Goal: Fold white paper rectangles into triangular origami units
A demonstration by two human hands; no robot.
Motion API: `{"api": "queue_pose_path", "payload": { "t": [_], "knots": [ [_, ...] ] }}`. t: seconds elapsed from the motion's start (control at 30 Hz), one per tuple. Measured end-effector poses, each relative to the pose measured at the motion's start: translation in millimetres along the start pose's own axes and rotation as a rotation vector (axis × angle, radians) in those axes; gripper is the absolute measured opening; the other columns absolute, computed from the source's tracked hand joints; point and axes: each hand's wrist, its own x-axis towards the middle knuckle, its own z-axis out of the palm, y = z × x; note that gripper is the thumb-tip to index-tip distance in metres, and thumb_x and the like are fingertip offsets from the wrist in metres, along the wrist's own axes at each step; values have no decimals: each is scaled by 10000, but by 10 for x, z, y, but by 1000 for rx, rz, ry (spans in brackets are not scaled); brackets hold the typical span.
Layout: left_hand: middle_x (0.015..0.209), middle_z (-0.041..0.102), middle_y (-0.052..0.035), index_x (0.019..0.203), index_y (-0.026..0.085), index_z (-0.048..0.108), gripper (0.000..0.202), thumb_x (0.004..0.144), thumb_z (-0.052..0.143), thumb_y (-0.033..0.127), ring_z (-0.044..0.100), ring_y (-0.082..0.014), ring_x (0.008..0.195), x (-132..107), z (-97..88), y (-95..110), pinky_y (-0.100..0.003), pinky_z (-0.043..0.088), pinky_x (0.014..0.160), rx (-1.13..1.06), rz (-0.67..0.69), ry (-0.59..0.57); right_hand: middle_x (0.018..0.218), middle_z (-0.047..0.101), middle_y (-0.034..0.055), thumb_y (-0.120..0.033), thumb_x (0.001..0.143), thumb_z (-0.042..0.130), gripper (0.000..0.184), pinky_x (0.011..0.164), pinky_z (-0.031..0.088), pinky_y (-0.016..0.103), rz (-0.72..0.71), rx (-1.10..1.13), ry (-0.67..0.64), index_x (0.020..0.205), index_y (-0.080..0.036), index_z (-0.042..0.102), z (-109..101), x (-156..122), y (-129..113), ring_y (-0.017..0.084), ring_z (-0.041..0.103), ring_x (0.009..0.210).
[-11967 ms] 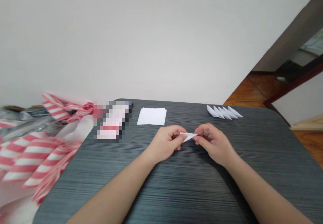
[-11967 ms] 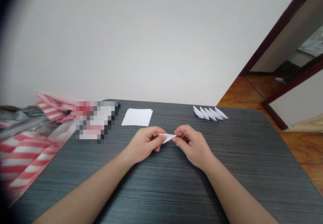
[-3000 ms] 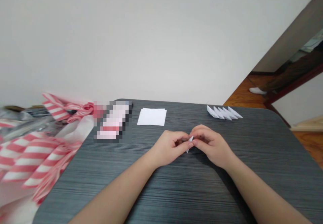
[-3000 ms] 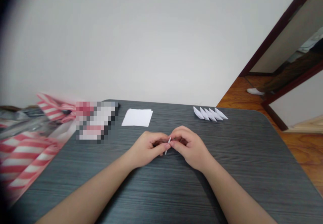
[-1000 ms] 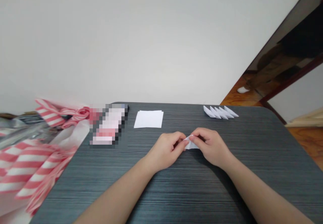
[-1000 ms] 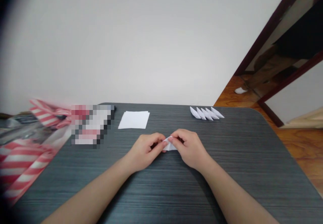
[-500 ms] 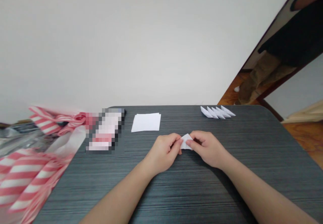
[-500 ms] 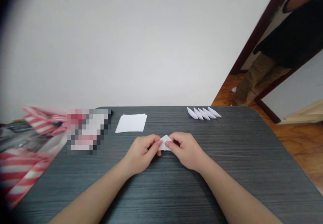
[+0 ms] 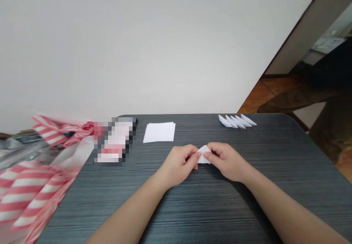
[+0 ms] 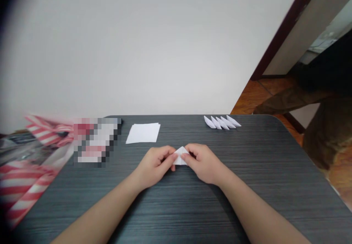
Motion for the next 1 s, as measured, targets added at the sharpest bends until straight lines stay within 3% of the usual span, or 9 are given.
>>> {"api": "queue_pose_path", "payload": {
  "t": [1.0],
  "knots": [
    [557,640,12,586,158,639,445,972,445,264,511,-89,499,-11,-43,56,-200,374,553,-28,-22,-66,663,554,-23,-253,943,505,242,600,384,243,9,-4,-46,723,-180,575,-8,-16,12,134,490,627]
  ]
}}
